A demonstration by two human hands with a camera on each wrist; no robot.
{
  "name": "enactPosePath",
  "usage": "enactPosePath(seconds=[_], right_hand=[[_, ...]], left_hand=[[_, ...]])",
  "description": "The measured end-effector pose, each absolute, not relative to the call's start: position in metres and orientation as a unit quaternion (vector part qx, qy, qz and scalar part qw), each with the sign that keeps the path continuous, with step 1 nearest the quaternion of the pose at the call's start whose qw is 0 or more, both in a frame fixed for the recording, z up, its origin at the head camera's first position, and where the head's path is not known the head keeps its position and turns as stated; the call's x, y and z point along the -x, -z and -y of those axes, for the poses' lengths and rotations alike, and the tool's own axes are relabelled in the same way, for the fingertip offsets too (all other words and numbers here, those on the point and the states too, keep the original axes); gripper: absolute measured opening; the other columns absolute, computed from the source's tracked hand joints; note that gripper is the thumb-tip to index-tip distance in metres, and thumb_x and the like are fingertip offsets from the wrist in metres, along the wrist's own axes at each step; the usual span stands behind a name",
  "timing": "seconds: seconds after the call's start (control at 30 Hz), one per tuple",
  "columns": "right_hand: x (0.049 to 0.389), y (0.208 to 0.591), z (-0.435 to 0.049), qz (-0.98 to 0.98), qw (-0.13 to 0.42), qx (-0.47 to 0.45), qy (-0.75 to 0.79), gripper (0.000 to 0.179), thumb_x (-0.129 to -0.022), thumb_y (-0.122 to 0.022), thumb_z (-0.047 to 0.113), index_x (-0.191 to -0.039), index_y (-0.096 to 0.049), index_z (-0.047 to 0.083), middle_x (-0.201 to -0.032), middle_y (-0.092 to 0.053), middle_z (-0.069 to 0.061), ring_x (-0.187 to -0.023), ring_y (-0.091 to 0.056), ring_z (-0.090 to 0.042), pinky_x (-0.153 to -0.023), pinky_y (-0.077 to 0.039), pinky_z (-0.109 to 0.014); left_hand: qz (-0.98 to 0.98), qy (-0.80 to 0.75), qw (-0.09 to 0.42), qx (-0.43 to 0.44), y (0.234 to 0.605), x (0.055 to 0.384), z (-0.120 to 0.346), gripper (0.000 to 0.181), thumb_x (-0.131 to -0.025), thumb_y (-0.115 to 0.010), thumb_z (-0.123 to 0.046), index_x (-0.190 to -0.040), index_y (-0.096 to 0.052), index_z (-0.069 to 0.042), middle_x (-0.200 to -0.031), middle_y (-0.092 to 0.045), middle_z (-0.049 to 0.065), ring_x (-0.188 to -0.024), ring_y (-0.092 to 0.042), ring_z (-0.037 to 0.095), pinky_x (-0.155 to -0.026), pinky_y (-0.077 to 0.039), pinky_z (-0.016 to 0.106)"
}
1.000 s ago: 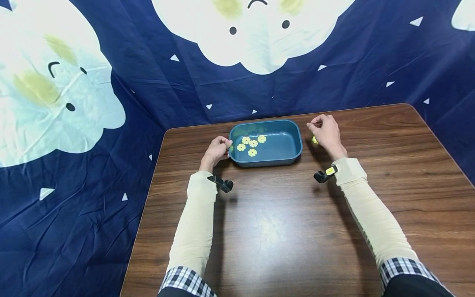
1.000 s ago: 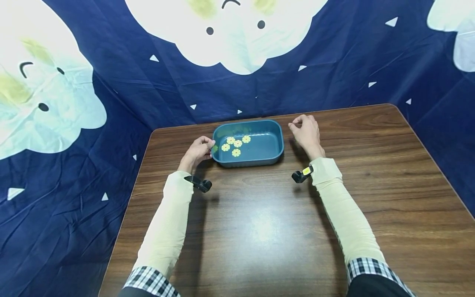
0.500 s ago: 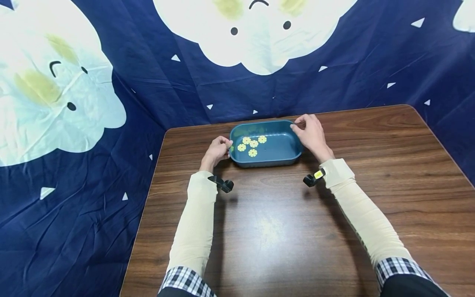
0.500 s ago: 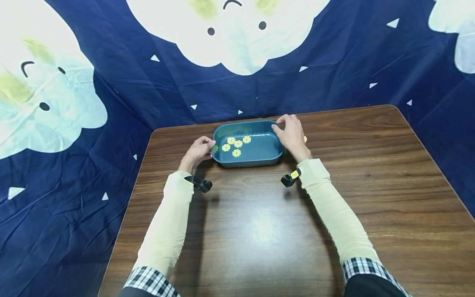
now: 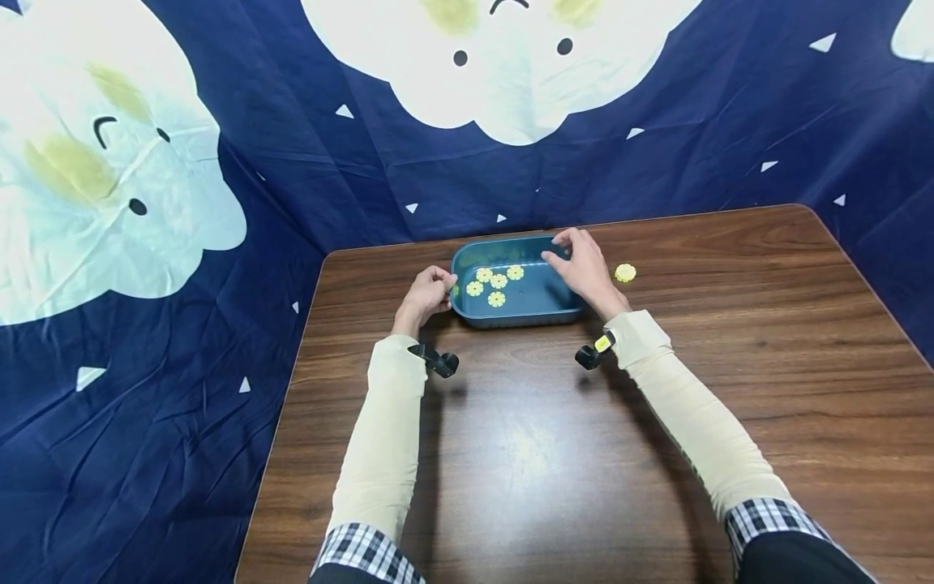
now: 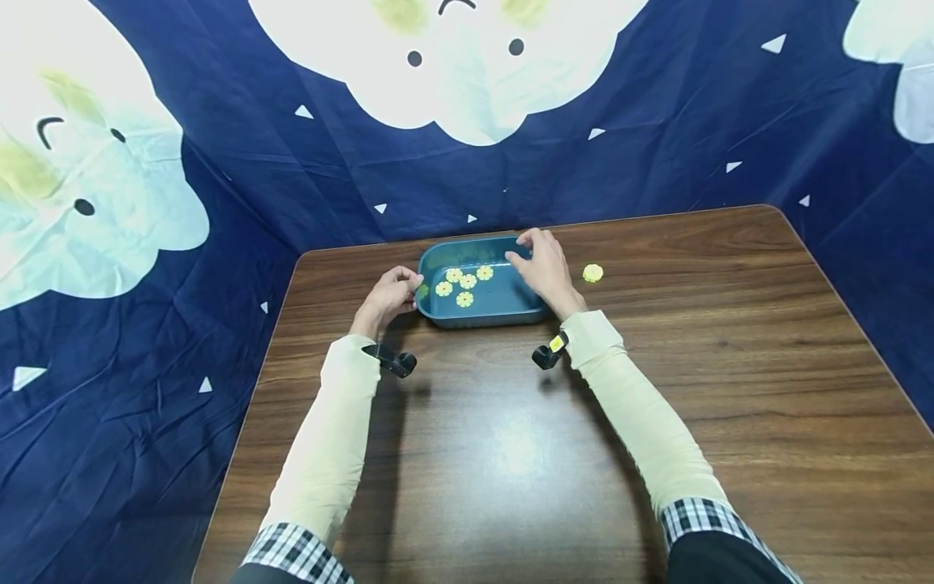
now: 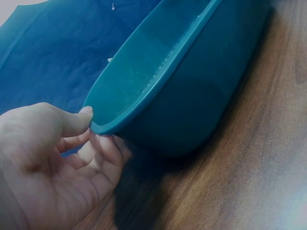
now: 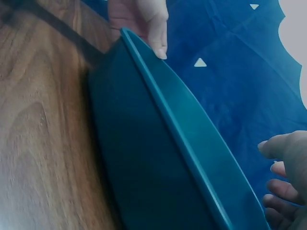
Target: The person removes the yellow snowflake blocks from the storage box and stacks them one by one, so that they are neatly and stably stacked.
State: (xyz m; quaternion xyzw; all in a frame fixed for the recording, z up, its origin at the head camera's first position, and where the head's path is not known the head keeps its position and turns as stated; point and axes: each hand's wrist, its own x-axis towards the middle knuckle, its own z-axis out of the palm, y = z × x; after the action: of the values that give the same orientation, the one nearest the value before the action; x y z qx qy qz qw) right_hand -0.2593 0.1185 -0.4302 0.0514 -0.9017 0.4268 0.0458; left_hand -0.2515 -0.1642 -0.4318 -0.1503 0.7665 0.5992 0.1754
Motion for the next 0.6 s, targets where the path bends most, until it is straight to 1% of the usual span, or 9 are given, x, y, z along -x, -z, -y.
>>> enactPosePath(seconds=[0.37,0.6], right_hand=[[0.265,0.444,-0.096,0.899,0.004,-0.057,-0.435,0.038,-0.091,-0.064,0.033,-0.117,-0.053,0.006,-0.117,-0.052,-0.013,-0.103,-0.051,-0.029,-0.090,-0.043,-0.043],[0.270,0.451,-0.090,0.895,-0.012,-0.071,-0.441,0.040,-0.092,-0.064,0.031,-0.118,-0.055,0.003,-0.115,-0.053,-0.015,-0.097,-0.048,-0.027,-0.086,-0.042,-0.041]], left_hand=[[-0.764,-0.602,0.175,0.151,0.432,0.251,0.164,0.011,-0.099,-0.052,-0.018,-0.093,-0.045,-0.012,-0.088,-0.045,0.005,-0.068,-0.046,0.014,-0.058,-0.045,0.022],[-0.759,-0.609,0.175,0.150,0.433,0.252,0.164,0.013,-0.099,-0.052,-0.017,-0.091,-0.044,-0.011,-0.085,-0.043,0.004,-0.067,-0.044,0.013,-0.056,-0.044,0.021]])
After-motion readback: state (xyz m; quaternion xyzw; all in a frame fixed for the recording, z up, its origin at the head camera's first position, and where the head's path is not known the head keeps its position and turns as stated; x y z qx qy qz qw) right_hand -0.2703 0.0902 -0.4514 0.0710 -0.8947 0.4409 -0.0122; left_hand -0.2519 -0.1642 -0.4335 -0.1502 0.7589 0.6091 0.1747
